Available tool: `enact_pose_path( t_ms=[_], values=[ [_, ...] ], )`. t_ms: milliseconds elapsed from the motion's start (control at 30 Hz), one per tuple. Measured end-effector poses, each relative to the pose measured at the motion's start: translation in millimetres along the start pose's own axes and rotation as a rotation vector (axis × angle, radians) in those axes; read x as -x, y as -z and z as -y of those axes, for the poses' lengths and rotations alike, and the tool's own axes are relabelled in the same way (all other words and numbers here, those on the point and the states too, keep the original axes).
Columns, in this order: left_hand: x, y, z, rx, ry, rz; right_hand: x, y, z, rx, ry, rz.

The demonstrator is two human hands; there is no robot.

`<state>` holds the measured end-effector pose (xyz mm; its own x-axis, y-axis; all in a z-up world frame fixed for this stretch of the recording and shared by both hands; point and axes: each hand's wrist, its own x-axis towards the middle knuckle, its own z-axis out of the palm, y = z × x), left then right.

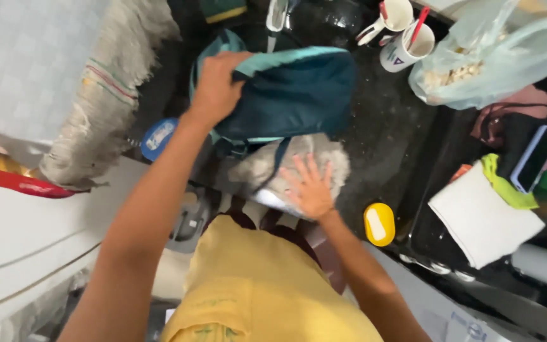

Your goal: The person scrubs a backpack in a sink using a brush and water, turning the bag over to reach different sections.

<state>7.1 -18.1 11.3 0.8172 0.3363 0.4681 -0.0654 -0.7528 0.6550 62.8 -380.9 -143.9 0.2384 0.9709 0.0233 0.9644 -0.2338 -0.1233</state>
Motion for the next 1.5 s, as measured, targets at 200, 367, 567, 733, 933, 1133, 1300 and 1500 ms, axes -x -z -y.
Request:
enact_pose_path(
  t_ms=[200, 367, 567, 733, 933, 1133, 1300, 1500],
  values=[
    [22, 14, -23, 0.103, 0.037, -0.167, 4, 45, -120, -0.124, -0.346, 0.266],
    [51, -15, -35, 0.173, 0.073, -0.355, -17, 46, -137, -0.199, -0.393, 0.357],
    [96, 7, -36, 0.161, 0.190, -0.459, -51, 29, -133, -0.310, -0.701, 0.044],
    [130, 21, -21, 0.145, 0.312, -0.404, -82, -8, -169, -0.099, -0.694, -0.082],
    [121, 17, -46, 0.111, 0.346, -0.393, -148, -19, -215, -0.055, -0.484, -0.182],
    [123, 13, -47, 0.132, 0.329, -0.373, -205, -15, -230, -0.043, -0.234, -0.099],
    [134, 8, -44, 0.140, 0.338, -0.366, -250, -20, -235, -0.034, -0.104, -0.106],
    [122, 10, -56, 0.205, 0.281, -0.371, -311, -37, -244, -0.035, -0.093, -0.206]
  ],
)
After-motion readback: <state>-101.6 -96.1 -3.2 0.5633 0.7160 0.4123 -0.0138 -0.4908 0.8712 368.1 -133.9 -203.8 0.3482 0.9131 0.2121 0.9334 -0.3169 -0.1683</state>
